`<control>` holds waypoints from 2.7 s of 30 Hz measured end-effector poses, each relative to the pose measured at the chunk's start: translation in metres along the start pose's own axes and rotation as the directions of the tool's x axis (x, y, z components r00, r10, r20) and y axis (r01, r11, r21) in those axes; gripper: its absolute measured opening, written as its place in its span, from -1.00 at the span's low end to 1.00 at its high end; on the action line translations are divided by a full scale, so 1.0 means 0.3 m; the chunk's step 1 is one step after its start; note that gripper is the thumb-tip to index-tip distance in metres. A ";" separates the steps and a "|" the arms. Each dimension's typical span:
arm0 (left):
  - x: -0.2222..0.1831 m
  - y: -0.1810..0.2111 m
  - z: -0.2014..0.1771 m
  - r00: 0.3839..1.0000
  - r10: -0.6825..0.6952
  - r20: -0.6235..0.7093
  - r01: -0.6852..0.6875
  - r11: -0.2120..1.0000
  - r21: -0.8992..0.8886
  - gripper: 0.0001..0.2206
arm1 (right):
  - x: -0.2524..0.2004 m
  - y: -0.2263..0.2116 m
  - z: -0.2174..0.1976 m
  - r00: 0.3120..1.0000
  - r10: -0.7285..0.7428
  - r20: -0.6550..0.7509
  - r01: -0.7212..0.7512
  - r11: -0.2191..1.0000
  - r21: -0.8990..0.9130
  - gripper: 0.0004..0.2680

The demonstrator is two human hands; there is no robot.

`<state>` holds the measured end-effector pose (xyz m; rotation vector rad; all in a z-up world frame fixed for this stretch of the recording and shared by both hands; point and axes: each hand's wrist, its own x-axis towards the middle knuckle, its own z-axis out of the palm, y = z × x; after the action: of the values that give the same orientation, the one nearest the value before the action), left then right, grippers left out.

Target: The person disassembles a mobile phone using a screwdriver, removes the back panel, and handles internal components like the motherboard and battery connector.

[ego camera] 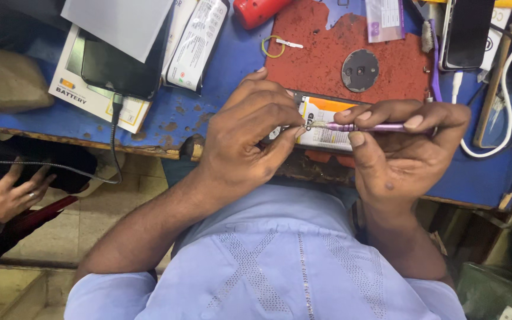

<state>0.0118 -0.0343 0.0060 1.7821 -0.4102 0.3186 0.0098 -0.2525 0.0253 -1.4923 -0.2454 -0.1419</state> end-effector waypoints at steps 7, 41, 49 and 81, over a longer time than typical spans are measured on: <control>-0.006 -0.008 -0.017 1.000 0.016 0.012 -0.016 1.000 0.018 -0.87 | -0.022 0.001 -0.002 0.997 -0.065 0.029 0.068 0.988 -0.142 -0.65; -0.041 -0.028 -0.096 0.982 -0.075 0.173 0.045 0.984 0.171 -0.26 | 0.142 -0.035 0.023 0.927 -0.109 0.360 0.241 0.907 -0.346 -0.68; -0.045 -0.033 -0.099 0.965 -0.137 0.223 0.086 0.971 0.221 -0.19 | 0.170 -0.006 0.096 0.855 -0.108 0.507 0.368 0.817 -0.445 -0.63; -0.042 -0.035 -0.100 0.969 -0.142 0.202 0.099 0.973 0.207 -0.13 | 0.258 -0.091 0.167 0.805 0.091 0.586 0.418 0.614 -0.670 -0.81</control>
<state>0.0051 -0.0015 -0.0012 2.0348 -0.4325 0.0802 0.0742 -0.2002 0.0740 -2.3864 -0.9276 0.0765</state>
